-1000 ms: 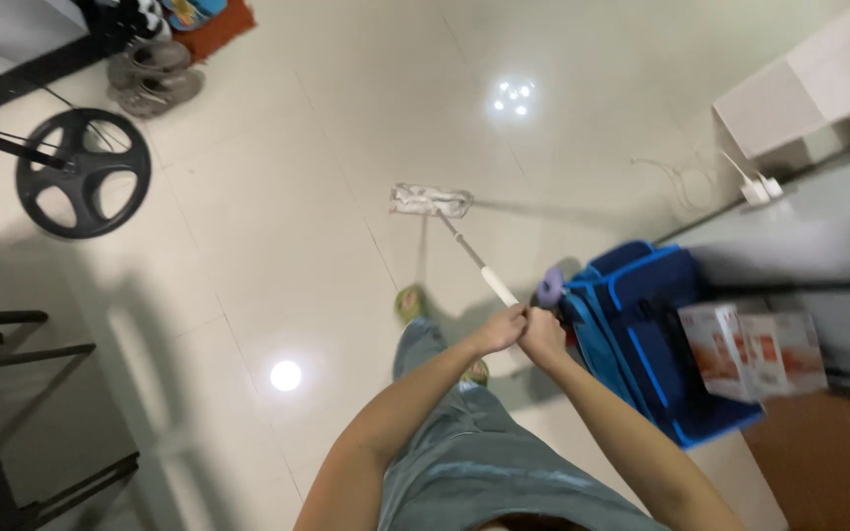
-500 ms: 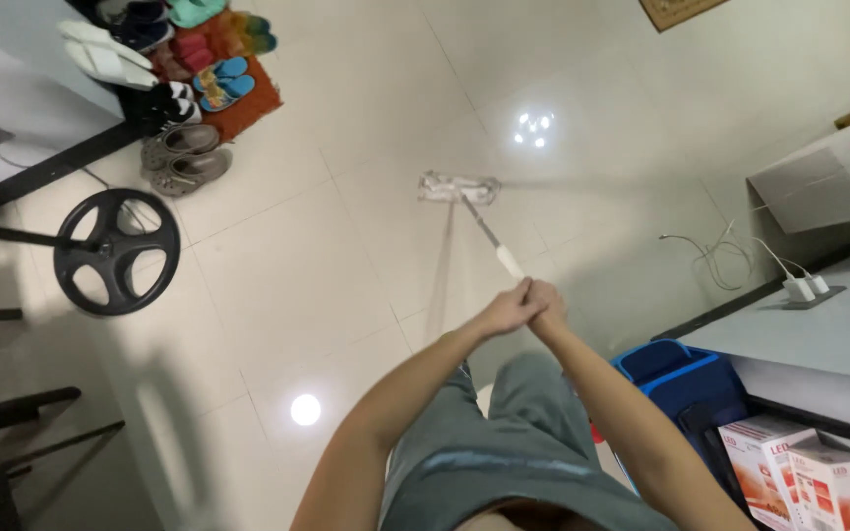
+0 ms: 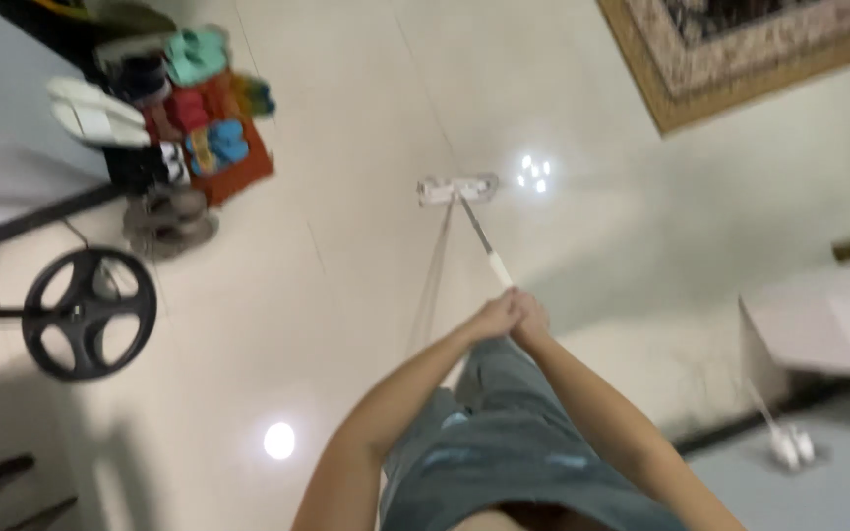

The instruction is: The person is mopping and sweeping the floor around a dining table and rug.

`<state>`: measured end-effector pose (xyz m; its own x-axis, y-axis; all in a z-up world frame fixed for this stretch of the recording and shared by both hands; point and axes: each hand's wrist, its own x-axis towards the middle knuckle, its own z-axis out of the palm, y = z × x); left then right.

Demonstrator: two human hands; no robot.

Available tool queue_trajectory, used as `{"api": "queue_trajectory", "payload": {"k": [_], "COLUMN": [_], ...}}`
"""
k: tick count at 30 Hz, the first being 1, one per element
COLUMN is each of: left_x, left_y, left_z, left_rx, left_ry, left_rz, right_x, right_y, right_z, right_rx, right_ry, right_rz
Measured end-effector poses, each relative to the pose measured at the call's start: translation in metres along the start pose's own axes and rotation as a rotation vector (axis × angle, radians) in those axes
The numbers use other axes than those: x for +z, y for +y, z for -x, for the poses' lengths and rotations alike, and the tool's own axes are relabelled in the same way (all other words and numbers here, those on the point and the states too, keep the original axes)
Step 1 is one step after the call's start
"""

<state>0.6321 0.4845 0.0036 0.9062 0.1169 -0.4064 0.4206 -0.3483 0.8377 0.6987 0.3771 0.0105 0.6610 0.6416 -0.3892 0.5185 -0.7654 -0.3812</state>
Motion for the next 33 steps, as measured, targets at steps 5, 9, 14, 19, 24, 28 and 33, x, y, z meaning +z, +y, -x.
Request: {"api": "queue_trajectory", "payload": {"k": [5,9,14,19,24,28,33], "left_x": [-0.034,-0.098,-0.173,-0.256,-0.331,-0.364,-0.386], "left_y": [0.027,0.058,0.065,0.066,0.11,0.127,0.135], "left_z": [-0.105,-0.167,-0.257,-0.359,-0.421,-0.478,-0.603], "left_rx": [0.095,0.056,0.067,0.154,0.133,0.071,0.229], "left_ry": [0.053,0.057,0.008,-0.061,-0.139,-0.207,-0.076], "left_rz": [0.031,0.07,0.036,-0.018,-0.088,-0.056,-0.129], "right_x": [-0.099,-0.138,-0.172,-0.226,-0.254,-0.307,-0.361], "right_y": [-0.015,-0.023,-0.034,-0.053,-0.045,-0.047,-0.014], "right_z": [-0.084,-0.165,-0.268,-0.384,-0.472,-0.532,-0.64], "right_rx": [0.147,0.208,0.213,0.289,0.313,0.274,0.246], "right_ry": [-0.005,-0.022,0.028,0.06,0.095,0.05,0.014], "right_rz": [0.003,0.036,0.025,-0.054,-0.052,-0.001,0.095]}}
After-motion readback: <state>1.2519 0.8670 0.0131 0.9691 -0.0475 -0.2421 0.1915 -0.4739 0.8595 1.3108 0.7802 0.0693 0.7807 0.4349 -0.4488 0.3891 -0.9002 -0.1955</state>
